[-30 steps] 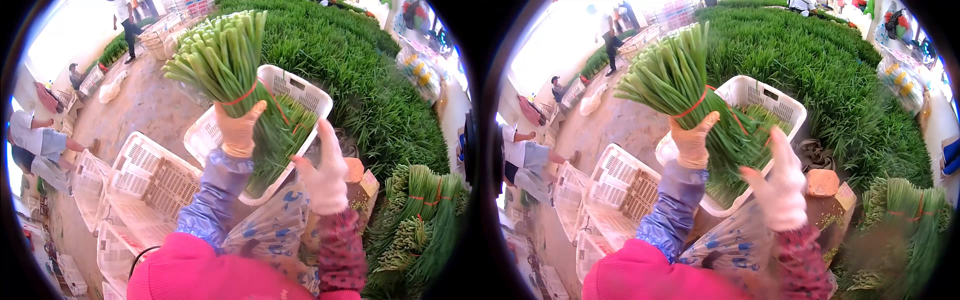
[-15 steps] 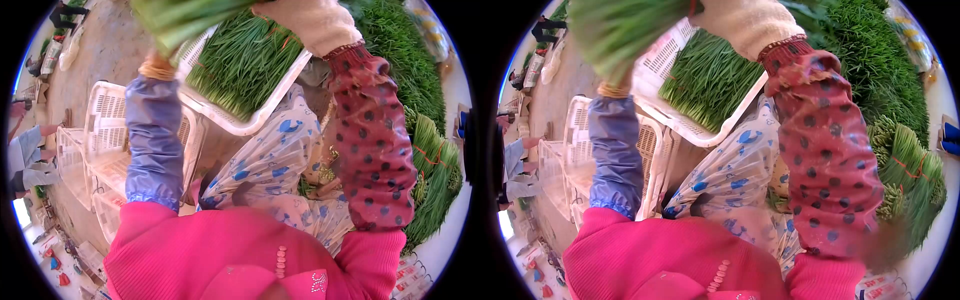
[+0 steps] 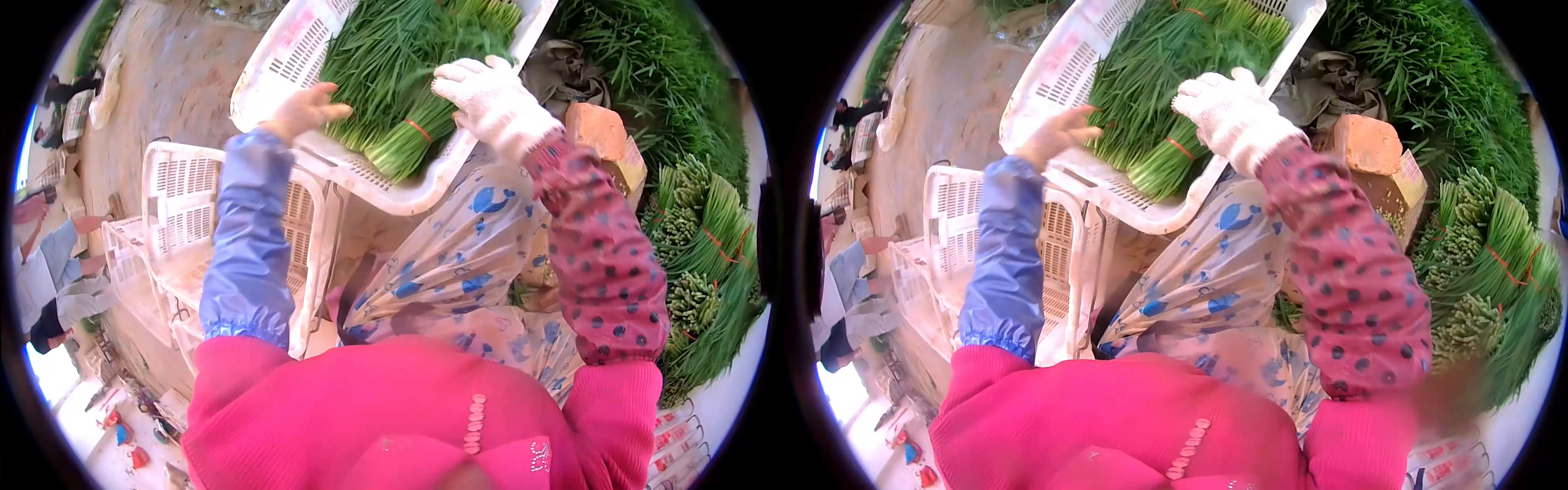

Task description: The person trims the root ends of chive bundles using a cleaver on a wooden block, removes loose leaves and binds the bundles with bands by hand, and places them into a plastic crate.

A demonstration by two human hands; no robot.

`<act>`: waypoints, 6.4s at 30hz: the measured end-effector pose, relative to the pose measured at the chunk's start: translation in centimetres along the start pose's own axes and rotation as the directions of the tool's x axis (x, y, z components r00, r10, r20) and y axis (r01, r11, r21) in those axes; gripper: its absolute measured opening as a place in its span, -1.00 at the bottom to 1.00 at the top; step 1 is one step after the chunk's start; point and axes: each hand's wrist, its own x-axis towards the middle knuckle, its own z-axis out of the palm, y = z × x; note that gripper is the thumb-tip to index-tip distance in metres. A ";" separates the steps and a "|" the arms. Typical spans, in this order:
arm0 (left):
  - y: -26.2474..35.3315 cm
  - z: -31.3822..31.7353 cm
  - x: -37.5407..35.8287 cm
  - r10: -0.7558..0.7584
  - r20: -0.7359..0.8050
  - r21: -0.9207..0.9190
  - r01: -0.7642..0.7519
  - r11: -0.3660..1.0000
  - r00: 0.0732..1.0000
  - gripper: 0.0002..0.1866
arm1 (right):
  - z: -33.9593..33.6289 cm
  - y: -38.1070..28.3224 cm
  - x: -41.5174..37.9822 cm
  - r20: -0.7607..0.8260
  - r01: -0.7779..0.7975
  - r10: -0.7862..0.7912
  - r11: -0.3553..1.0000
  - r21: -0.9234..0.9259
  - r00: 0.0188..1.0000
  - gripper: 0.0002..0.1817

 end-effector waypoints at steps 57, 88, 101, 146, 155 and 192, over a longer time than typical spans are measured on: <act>28.3 13.5 -11.0 0.898 -0.123 0.331 -0.835 0.439 0.423 -0.64 | 4.2 -9.8 -16.0 -0.328 -0.172 0.418 0.801 0.574 0.847 -0.76; 22.9 39.0 -1.2 0.050 0.905 0.421 -0.907 0.024 0.422 -0.55 | -11.2 -4.5 -53.3 -0.670 -0.644 0.634 0.335 0.688 -0.386 -0.68; 27.1 40.7 -1.8 0.194 0.898 0.370 -0.916 0.159 0.396 -0.59 | -13.3 21.4 -60.8 -0.354 -0.856 0.834 -0.496 -0.143 -0.424 -0.11; 38.4 17.0 -4.8 0.931 -0.166 0.336 -0.869 0.364 0.325 -0.25 | 7.2 -10.5 -35.2 0.199 -0.770 0.976 -0.194 0.608 -0.088 -0.58; 28.0 34.3 5.5 0.658 0.475 0.751 -0.659 0.043 0.584 0.12 | 15.9 -9.1 -35.6 0.293 -0.801 0.917 -0.383 0.460 -0.270 -0.62; 32.7 44.0 2.4 0.157 0.641 0.750 -0.657 0.085 0.752 0.29 | 8.9 -13.2 -36.1 0.241 -0.564 0.951 -0.309 0.765 -0.195 -0.67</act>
